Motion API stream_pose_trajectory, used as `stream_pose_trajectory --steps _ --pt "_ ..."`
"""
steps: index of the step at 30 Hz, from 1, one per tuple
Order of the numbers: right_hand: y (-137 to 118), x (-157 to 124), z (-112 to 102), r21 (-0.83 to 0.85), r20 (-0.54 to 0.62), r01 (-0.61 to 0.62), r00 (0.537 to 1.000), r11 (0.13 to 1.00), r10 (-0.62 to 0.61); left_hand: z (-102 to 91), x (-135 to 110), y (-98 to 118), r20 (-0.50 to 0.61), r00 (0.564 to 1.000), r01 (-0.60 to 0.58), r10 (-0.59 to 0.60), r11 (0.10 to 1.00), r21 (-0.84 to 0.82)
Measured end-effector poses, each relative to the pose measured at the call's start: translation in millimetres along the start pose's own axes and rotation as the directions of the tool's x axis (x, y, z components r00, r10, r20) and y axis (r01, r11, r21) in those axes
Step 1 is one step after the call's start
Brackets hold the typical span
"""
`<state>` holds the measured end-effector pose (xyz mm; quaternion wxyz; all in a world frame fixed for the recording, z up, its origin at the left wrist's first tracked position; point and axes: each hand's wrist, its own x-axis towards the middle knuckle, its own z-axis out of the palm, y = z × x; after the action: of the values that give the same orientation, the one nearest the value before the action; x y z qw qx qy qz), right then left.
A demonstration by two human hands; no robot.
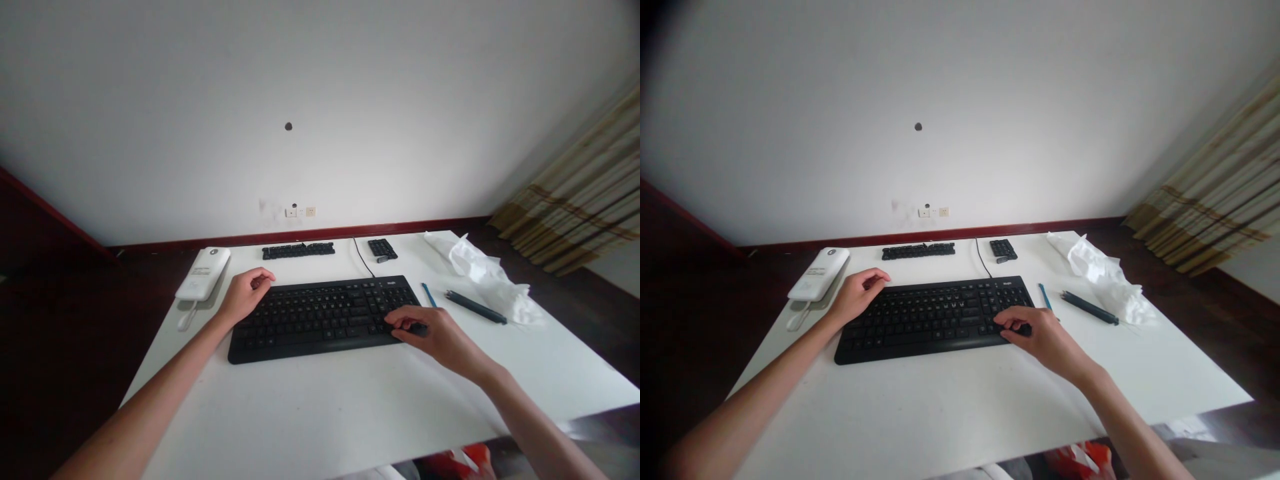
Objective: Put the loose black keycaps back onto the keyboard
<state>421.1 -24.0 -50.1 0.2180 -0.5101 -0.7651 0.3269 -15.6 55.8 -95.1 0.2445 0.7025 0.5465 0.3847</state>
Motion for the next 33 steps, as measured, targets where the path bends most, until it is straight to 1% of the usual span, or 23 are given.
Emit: stream_pose_trajectory --steps 3,6,9,12,18,28,33 --pt "3.7 -3.6 2.0 -0.017 -0.03 -0.005 1.0 1.0 0.004 0.1 0.1 0.4 -0.004 1.0 0.002 -0.002 1.0 0.001" --pt "4.2 -2.9 0.2 -0.027 -0.039 0.022 0.999 0.999 -0.023 0.2 -0.2 1.5 -0.007 1.0 -0.007 0.007 1.0 -0.003" --pt "2.0 -1.2 -1.1 -0.053 -0.015 0.046 0.999 0.998 -0.047 -0.1 -0.3 2.9 -0.008 1.0 -0.017 0.017 1.0 -0.002" --pt "0.2 0.0 -1.6 -0.057 -0.008 0.044 0.999 0.997 -0.044 -0.6 -0.3 3.5 -0.011 1.0 -0.019 0.019 1.0 0.004" --pt "-2.6 0.8 -4.7 -0.11 0.027 0.052 0.998 0.992 -0.05 -0.3 0.1 -0.7 0.0 1.0 -0.019 0.019 1.0 -0.01" --pt "-0.3 5.0 -5.9 -0.185 0.068 0.197 0.98 0.963 -0.188 -0.3 -0.2 4.4 -0.005 1.0 -0.007 0.007 1.0 -0.012" --pt "-1.4 7.3 -5.3 -0.219 0.073 0.226 0.974 0.949 -0.215 -0.5 -0.2 4.7 0.0 1.0 0.004 -0.004 1.0 0.001"
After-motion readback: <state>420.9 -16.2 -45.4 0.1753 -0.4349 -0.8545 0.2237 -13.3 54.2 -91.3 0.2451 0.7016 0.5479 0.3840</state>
